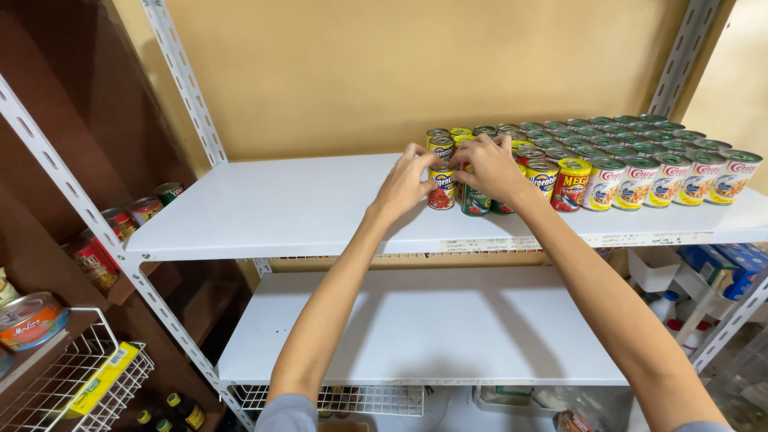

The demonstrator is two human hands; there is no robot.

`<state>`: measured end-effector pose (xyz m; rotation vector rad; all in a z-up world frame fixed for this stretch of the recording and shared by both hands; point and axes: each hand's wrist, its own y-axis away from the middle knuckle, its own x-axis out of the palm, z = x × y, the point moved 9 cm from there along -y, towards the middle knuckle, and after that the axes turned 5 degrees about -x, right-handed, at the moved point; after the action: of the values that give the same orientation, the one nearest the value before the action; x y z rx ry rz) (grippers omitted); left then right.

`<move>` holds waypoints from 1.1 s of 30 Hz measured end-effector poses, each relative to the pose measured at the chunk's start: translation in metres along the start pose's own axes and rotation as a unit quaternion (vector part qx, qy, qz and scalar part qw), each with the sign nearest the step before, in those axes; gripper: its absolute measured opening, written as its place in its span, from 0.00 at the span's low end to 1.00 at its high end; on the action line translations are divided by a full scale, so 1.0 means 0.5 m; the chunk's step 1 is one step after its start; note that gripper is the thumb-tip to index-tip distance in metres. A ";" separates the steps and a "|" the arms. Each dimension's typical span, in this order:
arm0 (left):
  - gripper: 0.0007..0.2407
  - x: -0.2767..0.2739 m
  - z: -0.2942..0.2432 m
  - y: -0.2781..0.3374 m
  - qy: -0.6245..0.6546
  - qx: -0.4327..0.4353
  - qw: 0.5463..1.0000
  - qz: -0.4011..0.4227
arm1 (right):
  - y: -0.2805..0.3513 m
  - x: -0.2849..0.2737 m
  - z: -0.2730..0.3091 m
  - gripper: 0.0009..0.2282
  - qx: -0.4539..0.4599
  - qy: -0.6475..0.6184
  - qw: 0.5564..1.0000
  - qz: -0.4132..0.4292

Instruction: Taking canned food products from a cardboard box and arranging them neatly on a retail shelf.

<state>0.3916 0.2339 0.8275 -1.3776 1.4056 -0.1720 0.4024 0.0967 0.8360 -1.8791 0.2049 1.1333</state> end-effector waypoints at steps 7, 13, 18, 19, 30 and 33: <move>0.16 0.038 0.018 -0.008 -0.005 -0.056 0.998 0.043 | -0.022 0.029 -0.047 0.17 0.040 -0.080 0.993 0.072; 0.16 0.057 0.047 -0.046 -0.022 -0.075 0.996 0.047 | -0.060 0.069 -0.115 0.31 0.131 -0.132 0.970 0.155; 0.18 0.087 0.079 -0.076 -0.065 -0.071 0.994 0.054 | -0.077 0.100 -0.155 0.38 0.186 -0.136 0.952 0.201; 0.18 0.091 0.084 -0.080 -0.068 -0.074 0.993 0.053 | -0.080 0.113 -0.168 0.38 0.188 -0.132 0.952 0.203; 0.23 0.117 0.118 -0.111 -0.056 -0.070 0.995 0.050 | -0.082 0.110 -0.177 0.38 0.195 -0.157 0.948 0.195; 0.22 0.117 0.115 -0.110 -0.054 -0.060 0.996 0.045 | -0.077 0.131 -0.190 0.36 0.192 -0.165 0.945 0.208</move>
<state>0.4844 0.2036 0.8122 -1.3977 1.4033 0.0455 0.5191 0.0652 0.8251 -1.3074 0.6069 1.5464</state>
